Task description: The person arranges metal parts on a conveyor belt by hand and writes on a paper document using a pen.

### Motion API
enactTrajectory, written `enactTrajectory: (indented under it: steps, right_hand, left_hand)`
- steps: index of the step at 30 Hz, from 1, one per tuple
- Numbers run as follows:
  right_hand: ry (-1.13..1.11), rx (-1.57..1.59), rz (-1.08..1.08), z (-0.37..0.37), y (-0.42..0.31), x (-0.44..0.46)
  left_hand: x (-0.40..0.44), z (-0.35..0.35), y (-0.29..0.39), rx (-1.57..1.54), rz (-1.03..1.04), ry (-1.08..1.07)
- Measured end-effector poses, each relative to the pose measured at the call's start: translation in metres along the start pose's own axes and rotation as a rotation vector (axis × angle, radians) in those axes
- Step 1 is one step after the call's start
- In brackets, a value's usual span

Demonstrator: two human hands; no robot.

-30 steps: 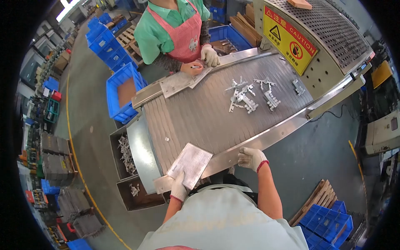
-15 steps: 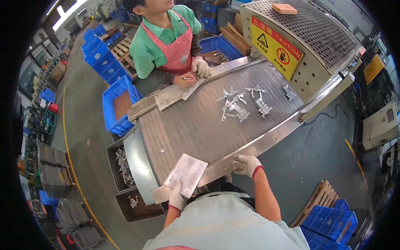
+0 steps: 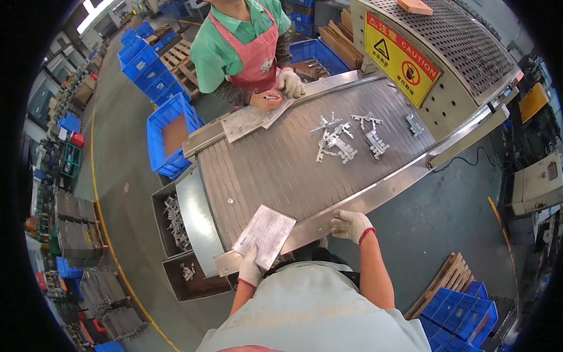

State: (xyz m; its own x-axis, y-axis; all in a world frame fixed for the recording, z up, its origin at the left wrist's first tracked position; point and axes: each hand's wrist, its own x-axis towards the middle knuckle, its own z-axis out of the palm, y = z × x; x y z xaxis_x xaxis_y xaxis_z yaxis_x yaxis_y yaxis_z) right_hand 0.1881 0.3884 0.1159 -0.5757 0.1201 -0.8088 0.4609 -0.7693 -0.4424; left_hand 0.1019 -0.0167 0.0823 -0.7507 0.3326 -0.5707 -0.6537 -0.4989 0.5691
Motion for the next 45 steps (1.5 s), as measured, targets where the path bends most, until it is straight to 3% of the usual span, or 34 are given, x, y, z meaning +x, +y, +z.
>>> enactTrajectory:
  steps: [13, 23, 28, 33, 45]
  right_hand:
    - [0.005, -0.001, -0.004, -0.001, -0.003, 0.0]
    - [-0.053, 0.029, -0.003, -0.005, -0.003, 0.003]
    - [0.027, -0.022, -0.021, 0.003, -0.006, -0.008]
    - [0.033, -0.021, -0.022, 0.0, -0.007, -0.005]
    - [0.028, -0.027, -0.027, 0.002, -0.009, -0.008]
  left_hand:
    - [0.003, -0.004, -0.004, -0.003, -0.032, 0.004]
    - [-0.001, 0.01, -0.002, 0.094, 0.06, 0.017]
    - [-0.003, 0.01, 0.001, 0.112, 0.012, -0.006]
    - [0.005, 0.008, -0.011, 0.057, 0.093, 0.059]
    - [-0.005, 0.019, 0.0, 0.111, 0.039, 0.031]
